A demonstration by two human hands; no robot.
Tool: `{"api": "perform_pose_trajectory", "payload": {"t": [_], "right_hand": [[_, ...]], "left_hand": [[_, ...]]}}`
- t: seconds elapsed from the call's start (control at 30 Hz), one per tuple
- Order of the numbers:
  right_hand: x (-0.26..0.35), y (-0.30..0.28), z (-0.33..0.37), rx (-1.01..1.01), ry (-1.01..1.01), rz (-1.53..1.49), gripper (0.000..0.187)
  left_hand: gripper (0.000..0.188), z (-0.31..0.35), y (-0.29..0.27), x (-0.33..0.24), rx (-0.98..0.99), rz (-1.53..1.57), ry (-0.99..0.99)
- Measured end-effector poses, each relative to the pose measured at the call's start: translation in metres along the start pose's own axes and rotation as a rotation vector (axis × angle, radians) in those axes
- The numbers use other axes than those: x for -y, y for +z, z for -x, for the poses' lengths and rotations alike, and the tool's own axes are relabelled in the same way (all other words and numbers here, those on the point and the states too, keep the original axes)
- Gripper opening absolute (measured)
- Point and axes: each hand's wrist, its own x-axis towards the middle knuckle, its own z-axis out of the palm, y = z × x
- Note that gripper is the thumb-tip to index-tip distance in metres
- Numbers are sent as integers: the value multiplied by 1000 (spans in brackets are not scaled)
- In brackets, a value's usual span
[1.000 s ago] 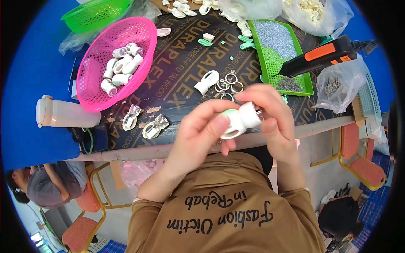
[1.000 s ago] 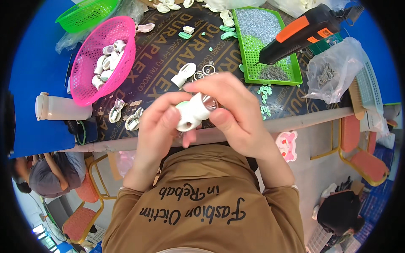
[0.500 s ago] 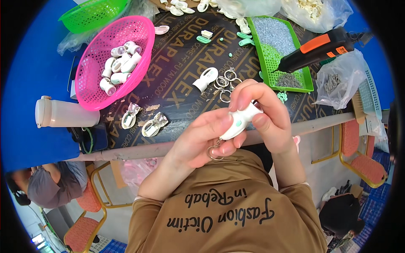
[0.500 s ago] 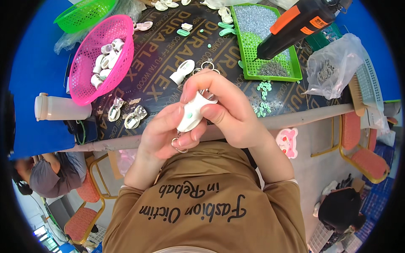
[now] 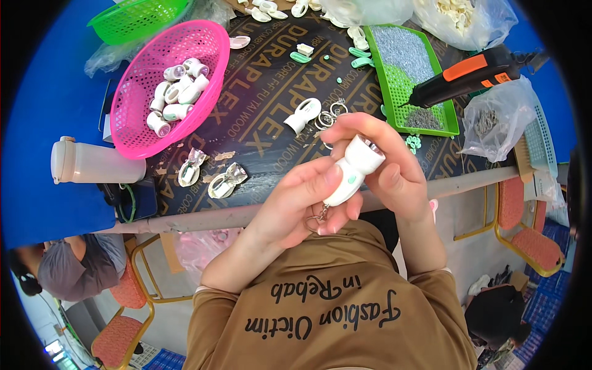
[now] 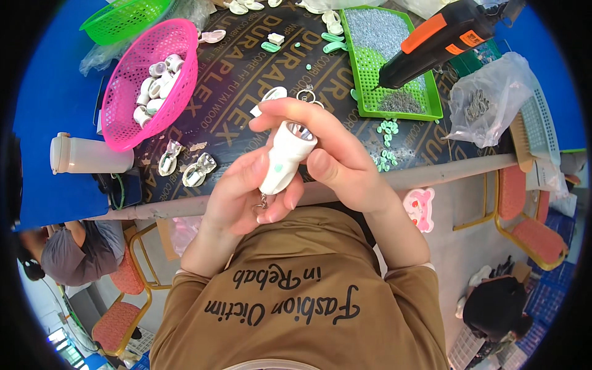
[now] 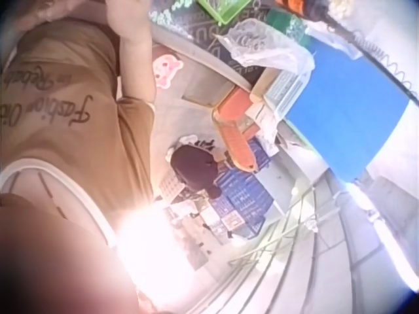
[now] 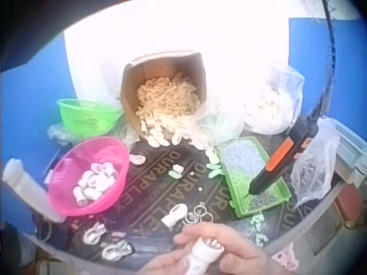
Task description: Assembling small plastic keychain flashlights, including inserting internal LED circuit boards and securing the shell components.
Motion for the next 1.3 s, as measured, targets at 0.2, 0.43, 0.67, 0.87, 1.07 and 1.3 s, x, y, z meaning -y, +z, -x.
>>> {"api": "perform_pose_trajectory", "payload": {"t": [0.2, 0.43, 0.67, 0.87, 1.07, 1.3], "right_hand": [[-6, -5, 3, -30, -37, -35, 55], [-4, 2, 2, -73, 1, -69, 52], [13, 4, -2, -139, -60, 388, 32], [29, 9, -4, -172, -92, 582, 30], [32, 12, -5, -181, -126, 617, 31], [32, 12, -4, -182, -122, 600, 28]], "left_hand": [[39, 2, 1, 1, 14, -7, 22], [39, 6, 10, -1, -26, -119, 64], [34, 11, 20, -4, -104, -221, 51], [28, 12, 20, -1, -99, -252, 68], [29, 14, 23, -2, -106, -293, 68], [30, 14, 23, 0, -113, -320, 80]]}}
